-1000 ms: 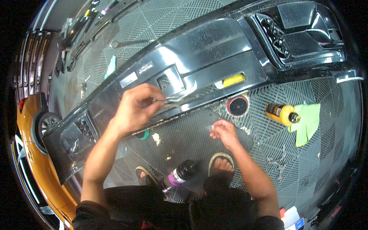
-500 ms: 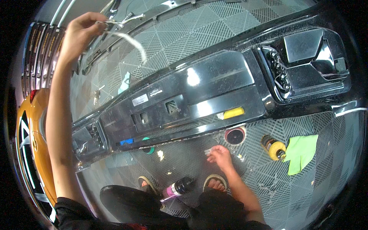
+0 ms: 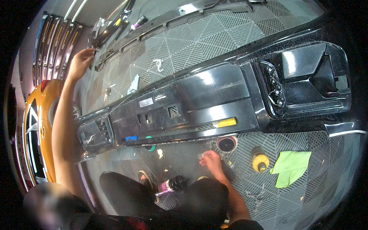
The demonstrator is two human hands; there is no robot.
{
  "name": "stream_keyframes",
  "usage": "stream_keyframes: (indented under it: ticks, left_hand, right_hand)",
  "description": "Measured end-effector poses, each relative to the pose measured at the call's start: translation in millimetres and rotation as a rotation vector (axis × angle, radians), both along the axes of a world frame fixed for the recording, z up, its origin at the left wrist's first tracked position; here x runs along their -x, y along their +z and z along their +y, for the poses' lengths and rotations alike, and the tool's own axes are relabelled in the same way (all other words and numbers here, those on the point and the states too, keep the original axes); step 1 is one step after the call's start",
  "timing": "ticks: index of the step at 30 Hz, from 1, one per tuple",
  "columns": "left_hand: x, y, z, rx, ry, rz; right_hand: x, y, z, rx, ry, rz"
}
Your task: The person applies a white adhesive strip along the edge of a black car bumper, pressing it down by hand. They smooth the strip along the contour and continue applying it across the bumper surface.
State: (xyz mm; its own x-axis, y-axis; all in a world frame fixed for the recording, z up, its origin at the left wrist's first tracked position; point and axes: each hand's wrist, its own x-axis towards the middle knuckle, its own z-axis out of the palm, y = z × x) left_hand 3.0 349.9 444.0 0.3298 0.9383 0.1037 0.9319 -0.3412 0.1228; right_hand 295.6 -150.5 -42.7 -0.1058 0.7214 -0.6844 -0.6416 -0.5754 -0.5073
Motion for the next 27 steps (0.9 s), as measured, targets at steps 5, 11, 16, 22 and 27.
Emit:
stream_keyframes:
  ticks: [5, 11, 16, 22, 27]
  left_hand:
    - [48.8, 20.7, -87.6, 0.042, 0.105, -0.097]
    - [98.4, 30.6, -158.9, 0.115, 0.239, -0.058]
    - [103.0, -2.8, -189.6, 0.139, 0.233, -0.125]
    - [108.9, -49.4, -236.4, 0.261, 0.292, -0.215]
    - [86.5, -106.5, -276.3, 0.429, 0.254, -0.302]
  right_hand:
    - [-0.1, 0.7, 0.3, 0.026, 0.018, -0.017]
    - [10.2, 14.6, 5.2, 0.034, 0.049, -0.085]
    - [-7.0, 8.5, 4.1, -0.009, 0.032, -0.06]
    - [-16.8, 5.5, -26.0, -0.12, 0.211, -0.154]
    - [-39.6, 35.0, -51.0, 0.086, 0.173, -0.074]
